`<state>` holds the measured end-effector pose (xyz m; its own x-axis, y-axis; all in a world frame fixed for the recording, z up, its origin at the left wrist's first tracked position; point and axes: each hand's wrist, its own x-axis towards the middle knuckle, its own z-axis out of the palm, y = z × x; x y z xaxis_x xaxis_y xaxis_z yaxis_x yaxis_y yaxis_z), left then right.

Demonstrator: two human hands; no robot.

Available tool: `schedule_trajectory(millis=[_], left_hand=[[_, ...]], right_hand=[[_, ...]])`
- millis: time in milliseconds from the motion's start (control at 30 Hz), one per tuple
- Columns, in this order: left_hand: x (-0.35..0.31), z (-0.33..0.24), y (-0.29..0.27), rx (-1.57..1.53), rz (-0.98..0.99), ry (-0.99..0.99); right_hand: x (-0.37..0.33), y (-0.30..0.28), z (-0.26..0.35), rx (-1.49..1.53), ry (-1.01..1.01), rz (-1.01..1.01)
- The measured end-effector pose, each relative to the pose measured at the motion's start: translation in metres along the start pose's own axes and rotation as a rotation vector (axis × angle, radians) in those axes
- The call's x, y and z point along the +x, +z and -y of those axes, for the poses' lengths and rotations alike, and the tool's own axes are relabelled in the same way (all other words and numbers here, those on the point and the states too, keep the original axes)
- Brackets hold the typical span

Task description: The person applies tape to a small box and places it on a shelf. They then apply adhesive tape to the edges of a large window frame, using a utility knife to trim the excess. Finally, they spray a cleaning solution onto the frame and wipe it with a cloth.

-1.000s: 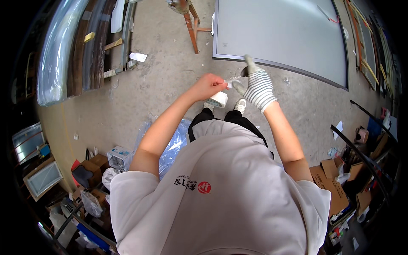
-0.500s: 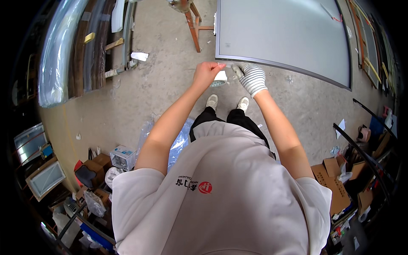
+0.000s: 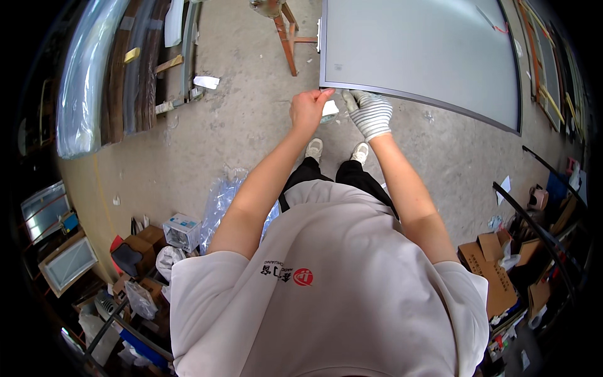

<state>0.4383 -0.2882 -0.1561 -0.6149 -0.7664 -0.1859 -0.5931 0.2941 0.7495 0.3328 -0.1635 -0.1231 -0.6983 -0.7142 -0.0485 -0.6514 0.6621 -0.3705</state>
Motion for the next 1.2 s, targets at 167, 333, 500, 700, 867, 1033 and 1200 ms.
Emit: schedule_trajectory(millis=[167,333,500,700,867,1033,1200], left_hand=[[0.008,0.042,-0.014,0.184,-0.135,-0.019],[0.005,0.089,-0.019,0.076,-0.035,-0.058],[-0.021,0.062,-0.034,-0.637,0.357,-0.247],[-0.049,0.027,-0.059,-0.569,0.589,0.132],[-0.058,0.003,-0.071,-0.348,0.515,0.174],[-0.054,-0.003,-0.075,-0.467,0.697,-0.014],[-0.022,-0.018,-0.069,0.419,0.188,0.396]], right_hand=[[-0.008,-0.004,-0.024,0.124,0.267,0.2],[-0.005,0.013,0.013,0.196,-0.25,0.057],[-0.001,-0.003,0.013,0.368,0.096,0.198],[-0.026,-0.002,-0.005,0.685,0.008,0.374],[-0.022,-0.022,0.026,0.385,-0.031,0.409],[-0.03,-0.005,0.012,0.573,0.046,0.105],[-0.028,0.027,0.001,0.727,0.199,-0.138]])
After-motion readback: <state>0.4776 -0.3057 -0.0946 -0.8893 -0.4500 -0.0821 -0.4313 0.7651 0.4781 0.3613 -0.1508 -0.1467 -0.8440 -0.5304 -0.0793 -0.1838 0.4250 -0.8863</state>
